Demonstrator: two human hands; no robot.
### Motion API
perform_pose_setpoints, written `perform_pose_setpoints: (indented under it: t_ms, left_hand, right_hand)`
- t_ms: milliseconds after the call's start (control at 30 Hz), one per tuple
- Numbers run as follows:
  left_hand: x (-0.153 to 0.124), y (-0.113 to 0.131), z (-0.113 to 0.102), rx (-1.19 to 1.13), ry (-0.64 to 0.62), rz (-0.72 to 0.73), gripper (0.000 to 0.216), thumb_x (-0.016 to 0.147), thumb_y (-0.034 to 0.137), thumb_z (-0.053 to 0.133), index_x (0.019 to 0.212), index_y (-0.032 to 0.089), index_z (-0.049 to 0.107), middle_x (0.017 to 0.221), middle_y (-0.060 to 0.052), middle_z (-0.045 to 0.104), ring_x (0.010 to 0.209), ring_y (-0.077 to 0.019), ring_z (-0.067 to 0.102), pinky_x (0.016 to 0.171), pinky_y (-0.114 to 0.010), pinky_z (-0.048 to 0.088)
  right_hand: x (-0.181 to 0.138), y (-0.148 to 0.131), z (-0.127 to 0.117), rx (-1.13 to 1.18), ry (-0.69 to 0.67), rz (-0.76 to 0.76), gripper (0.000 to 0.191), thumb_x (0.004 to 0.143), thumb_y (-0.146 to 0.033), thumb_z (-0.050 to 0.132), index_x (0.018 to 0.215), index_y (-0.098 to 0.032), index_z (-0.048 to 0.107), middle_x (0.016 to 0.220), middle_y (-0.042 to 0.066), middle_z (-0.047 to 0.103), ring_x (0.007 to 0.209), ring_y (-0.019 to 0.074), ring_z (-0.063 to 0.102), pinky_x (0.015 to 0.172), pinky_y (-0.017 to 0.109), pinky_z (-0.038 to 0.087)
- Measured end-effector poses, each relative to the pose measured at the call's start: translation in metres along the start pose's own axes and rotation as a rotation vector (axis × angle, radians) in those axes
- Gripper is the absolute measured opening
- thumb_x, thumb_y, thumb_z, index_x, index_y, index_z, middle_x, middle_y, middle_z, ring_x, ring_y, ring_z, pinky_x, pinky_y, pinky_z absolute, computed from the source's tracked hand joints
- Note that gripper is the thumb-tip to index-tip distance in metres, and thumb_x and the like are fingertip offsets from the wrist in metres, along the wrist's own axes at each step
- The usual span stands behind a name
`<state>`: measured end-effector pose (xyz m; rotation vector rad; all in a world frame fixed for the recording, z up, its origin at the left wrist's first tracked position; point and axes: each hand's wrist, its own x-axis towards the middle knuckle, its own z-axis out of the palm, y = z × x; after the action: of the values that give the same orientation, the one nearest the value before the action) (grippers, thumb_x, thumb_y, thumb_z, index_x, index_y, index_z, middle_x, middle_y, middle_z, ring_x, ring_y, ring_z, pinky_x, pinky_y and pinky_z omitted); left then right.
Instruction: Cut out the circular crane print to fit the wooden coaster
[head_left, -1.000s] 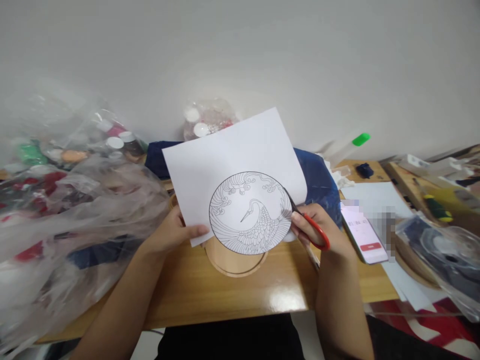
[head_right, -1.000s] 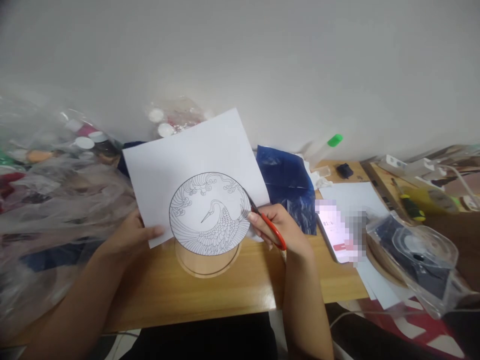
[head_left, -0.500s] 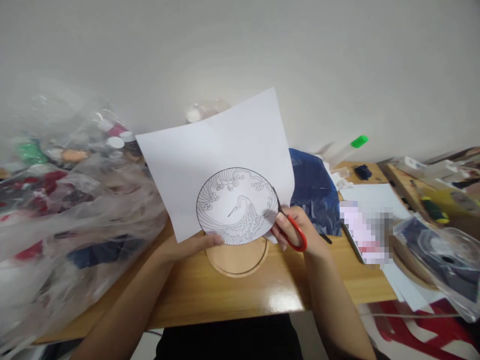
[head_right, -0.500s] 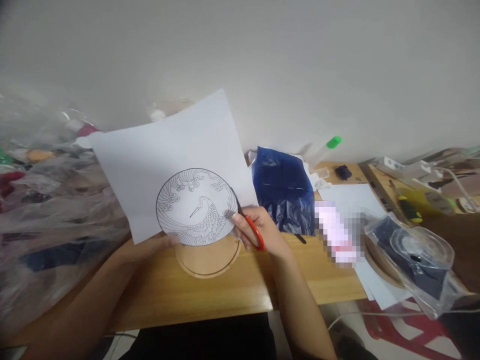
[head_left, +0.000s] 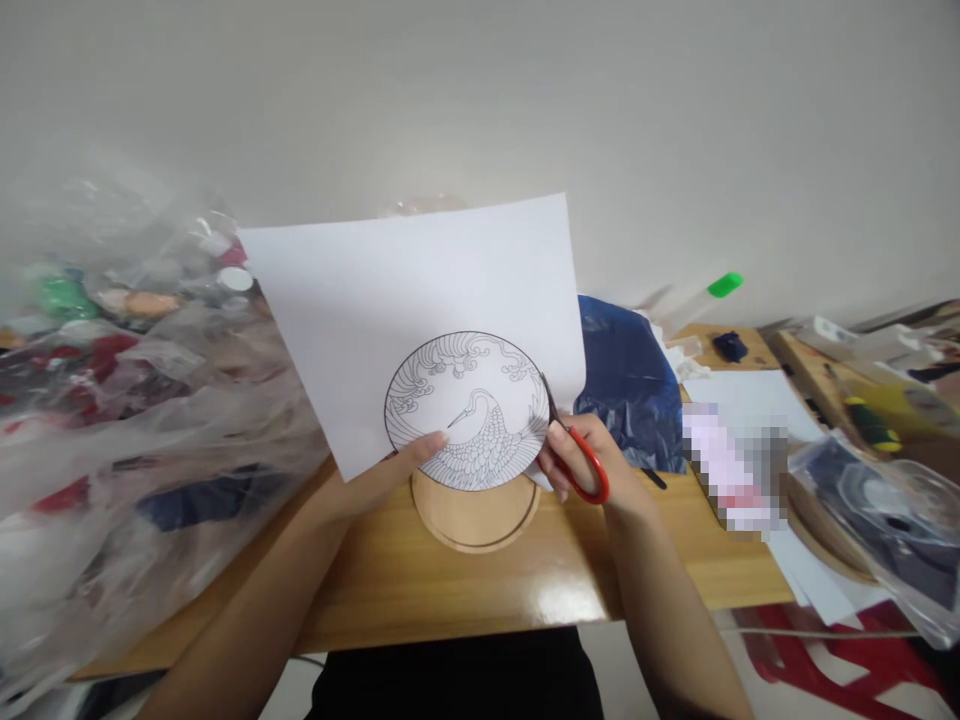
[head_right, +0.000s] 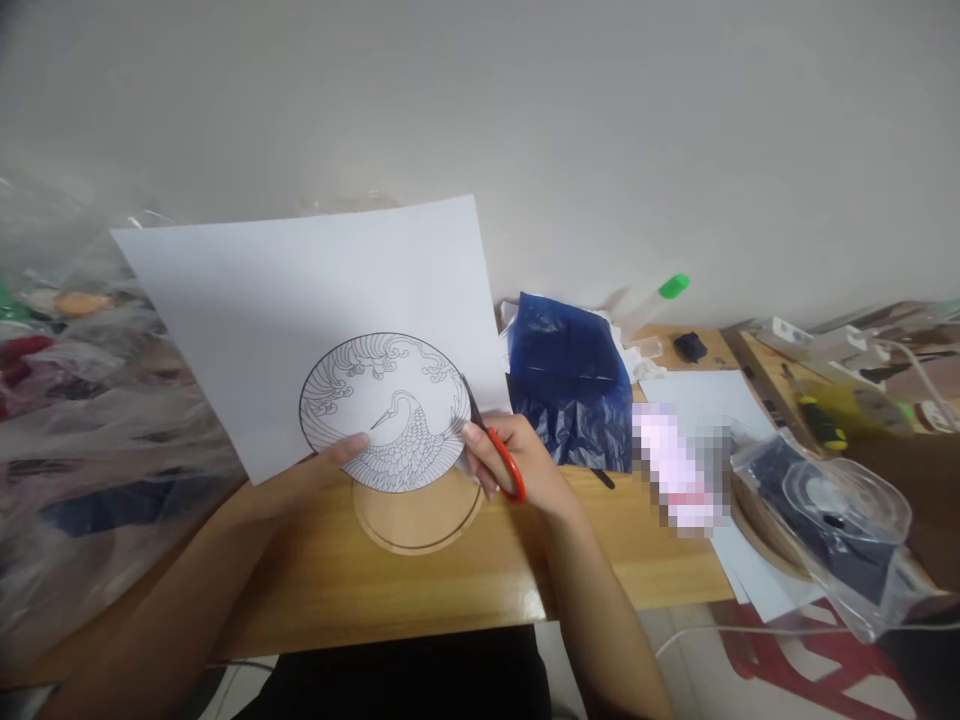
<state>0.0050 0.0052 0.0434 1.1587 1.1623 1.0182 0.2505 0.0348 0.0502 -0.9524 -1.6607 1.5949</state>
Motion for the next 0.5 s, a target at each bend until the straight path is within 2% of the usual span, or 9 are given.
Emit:
perform_pose_setpoints:
  t_ms: [300, 500]
  left_hand:
    - [-0.004, 0.009, 0.000, -0.006, -0.140, -0.016, 0.038, 0.085, 0.037, 0.061, 0.120, 0.022, 0.060, 0.105, -0.002, 0.073, 0.120, -0.0245, 0.056, 0.114, -0.038, 0.032]
    - [-0.002, 0.008, 0.001, -0.022, -0.083, -0.025, 0.045, 0.077, 0.041, 0.069, 0.119, 0.025, 0.062, 0.106, -0.007, 0.073, 0.121, -0.0304, 0.055, 0.107, -0.042, 0.042]
  right_hand:
    - [-0.006, -0.012, -0.007, -0.072, 0.002, 0.049, 0.054, 0.092, -0.054, 0.045, 0.053, -0.017, 0.050, 0.033, -0.004, 0.044, 0.030, 0.0046, 0.038, 0.036, 0.019, 0.031]
    - [-0.010, -0.015, -0.007, -0.078, 0.003, 0.050, 0.054, 0.092, -0.053, 0.045, 0.051, -0.017, 0.048, 0.033, -0.005, 0.040, 0.030, 0.0041, 0.035, 0.036, 0.020, 0.027]
